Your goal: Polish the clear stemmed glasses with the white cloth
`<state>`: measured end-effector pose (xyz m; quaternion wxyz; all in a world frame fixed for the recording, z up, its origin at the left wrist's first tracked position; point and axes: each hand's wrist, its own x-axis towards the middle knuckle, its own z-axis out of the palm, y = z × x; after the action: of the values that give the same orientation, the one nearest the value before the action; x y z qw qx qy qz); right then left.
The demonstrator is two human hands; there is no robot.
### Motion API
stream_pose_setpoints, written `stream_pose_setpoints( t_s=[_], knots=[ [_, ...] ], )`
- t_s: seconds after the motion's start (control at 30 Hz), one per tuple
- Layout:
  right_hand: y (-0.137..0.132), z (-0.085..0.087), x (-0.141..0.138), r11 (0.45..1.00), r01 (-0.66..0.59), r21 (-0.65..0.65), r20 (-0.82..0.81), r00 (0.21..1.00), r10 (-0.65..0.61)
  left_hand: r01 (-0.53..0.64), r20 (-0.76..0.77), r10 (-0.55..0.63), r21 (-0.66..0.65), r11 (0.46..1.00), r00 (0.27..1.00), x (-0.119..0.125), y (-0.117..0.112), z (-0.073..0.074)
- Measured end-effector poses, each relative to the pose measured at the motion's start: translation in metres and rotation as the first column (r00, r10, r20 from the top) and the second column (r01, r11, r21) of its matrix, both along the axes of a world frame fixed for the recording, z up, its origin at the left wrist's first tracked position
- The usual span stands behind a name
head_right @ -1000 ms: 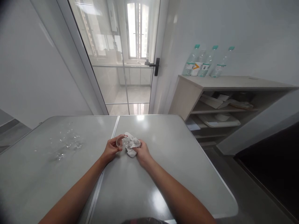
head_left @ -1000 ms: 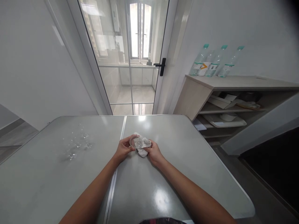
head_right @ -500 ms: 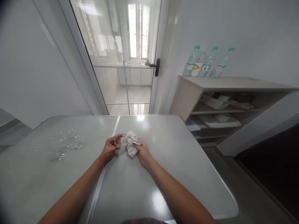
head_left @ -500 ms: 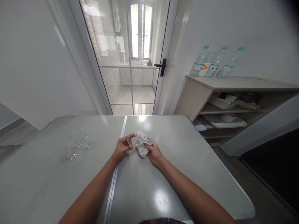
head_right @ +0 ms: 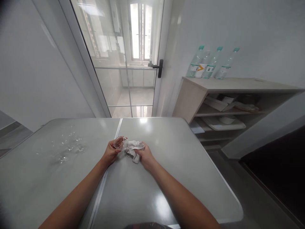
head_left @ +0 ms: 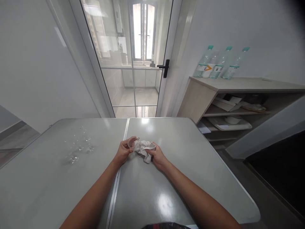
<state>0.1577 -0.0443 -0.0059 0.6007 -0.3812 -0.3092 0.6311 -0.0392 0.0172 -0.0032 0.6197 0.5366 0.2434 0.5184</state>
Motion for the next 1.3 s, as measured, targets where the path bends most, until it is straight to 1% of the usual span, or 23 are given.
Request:
stream_pose_setpoints(
  t_s=[0.1, 0.3, 0.43, 0.63, 0.77, 0.97, 1.1, 1.17, 1.23, 1.3],
  knots=[
    [-0.001, 0.002, -0.001, 1.000, 0.011, -0.020, -0.012, 1.000, -0.012, 0.007, 0.003, -0.007, 0.003, 1.000, 1.000, 0.000, -0.001, 0.003],
    [-0.004, 0.006, 0.001, 0.999, -0.044, 0.004, -0.014, 0.999, 0.044, 0.065, -0.071, -0.061, 0.051, 0.997, 0.996, 0.002, -0.005, 0.009],
    [-0.004, 0.007, 0.002, 0.999, -0.053, 0.012, 0.008, 0.999, 0.052, 0.071, -0.038, -0.069, 0.054, 0.996, 0.997, 0.003, -0.005, 0.009],
    [-0.003, 0.001, -0.001, 0.998, -0.037, 0.054, 0.036, 0.999, 0.035, 0.040, -0.003, -0.040, 0.029, 0.999, 0.999, 0.001, -0.003, 0.005],
    [-0.004, 0.001, -0.003, 0.993, -0.012, 0.118, 0.120, 0.993, -0.002, 0.038, -0.006, -0.038, 0.033, 0.999, 0.999, 0.001, -0.001, 0.002],
    [-0.006, 0.001, -0.005, 0.990, 0.004, 0.140, 0.253, 0.967, -0.040, 0.010, -0.027, -0.009, 0.047, 0.999, 1.000, 0.000, 0.000, -0.001],
    [-0.007, 0.003, -0.006, 0.984, 0.027, 0.178, 0.356, 0.930, -0.090, -0.002, -0.047, 0.004, 0.037, 0.999, 0.999, 0.000, 0.000, 0.000],
    [-0.009, 0.006, -0.005, 0.975, 0.032, 0.220, 0.422, 0.898, -0.125, -0.004, -0.047, 0.006, 0.046, 0.999, 0.999, 0.001, -0.001, 0.002],
    [-0.011, 0.008, -0.003, 0.957, 0.009, 0.288, 0.531, 0.831, -0.168, 0.016, -0.051, -0.013, 0.050, 0.999, 0.999, 0.002, -0.003, 0.005],
    [-0.012, 0.010, -0.001, 0.937, -0.049, 0.346, 0.645, 0.738, -0.200, 0.054, -0.068, -0.051, 0.044, 0.998, 0.996, 0.004, -0.004, 0.007]
  ],
)
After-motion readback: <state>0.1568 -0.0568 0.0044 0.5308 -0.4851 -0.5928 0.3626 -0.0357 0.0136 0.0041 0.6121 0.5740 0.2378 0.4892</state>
